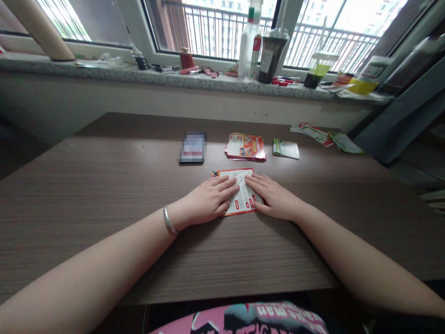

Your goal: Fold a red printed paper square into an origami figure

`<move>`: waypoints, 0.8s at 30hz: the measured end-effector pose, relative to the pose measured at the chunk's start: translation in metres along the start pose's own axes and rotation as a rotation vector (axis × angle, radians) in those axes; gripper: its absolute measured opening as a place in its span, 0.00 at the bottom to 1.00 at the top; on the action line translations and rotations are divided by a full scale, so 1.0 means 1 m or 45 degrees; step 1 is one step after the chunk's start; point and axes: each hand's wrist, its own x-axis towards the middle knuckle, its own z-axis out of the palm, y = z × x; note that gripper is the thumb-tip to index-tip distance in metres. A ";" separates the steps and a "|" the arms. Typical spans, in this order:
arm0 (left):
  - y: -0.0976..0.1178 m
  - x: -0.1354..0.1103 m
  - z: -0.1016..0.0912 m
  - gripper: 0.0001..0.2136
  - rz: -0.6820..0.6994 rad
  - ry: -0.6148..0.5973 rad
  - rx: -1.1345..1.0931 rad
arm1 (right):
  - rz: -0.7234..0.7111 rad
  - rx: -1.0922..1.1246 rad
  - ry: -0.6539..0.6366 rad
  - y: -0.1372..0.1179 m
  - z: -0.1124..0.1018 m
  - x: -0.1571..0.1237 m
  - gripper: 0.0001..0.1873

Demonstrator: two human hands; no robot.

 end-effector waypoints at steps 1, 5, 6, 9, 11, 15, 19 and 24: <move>0.000 0.000 -0.001 0.24 -0.006 -0.002 -0.006 | 0.034 -0.009 0.006 0.001 0.000 0.000 0.36; 0.003 0.000 -0.005 0.26 -0.038 -0.018 -0.014 | 0.157 -0.035 0.021 0.006 0.002 0.001 0.40; 0.003 0.000 -0.005 0.27 -0.041 -0.017 -0.012 | 0.179 -0.033 0.032 0.007 0.002 0.001 0.41; 0.005 0.000 -0.007 0.26 -0.063 -0.006 0.004 | 0.227 -0.020 0.067 0.009 0.003 0.001 0.42; 0.006 -0.001 -0.009 0.26 -0.091 0.010 0.020 | 0.270 -0.027 0.081 0.010 0.004 0.001 0.42; 0.008 -0.003 -0.011 0.27 -0.113 0.011 0.013 | 0.309 -0.038 0.117 0.011 0.003 0.001 0.41; 0.009 -0.003 -0.015 0.26 -0.117 -0.027 0.001 | 0.242 0.009 0.169 0.012 0.001 0.001 0.38; 0.010 -0.002 -0.020 0.25 -0.162 -0.046 0.015 | 0.126 0.003 0.263 0.012 -0.001 0.001 0.30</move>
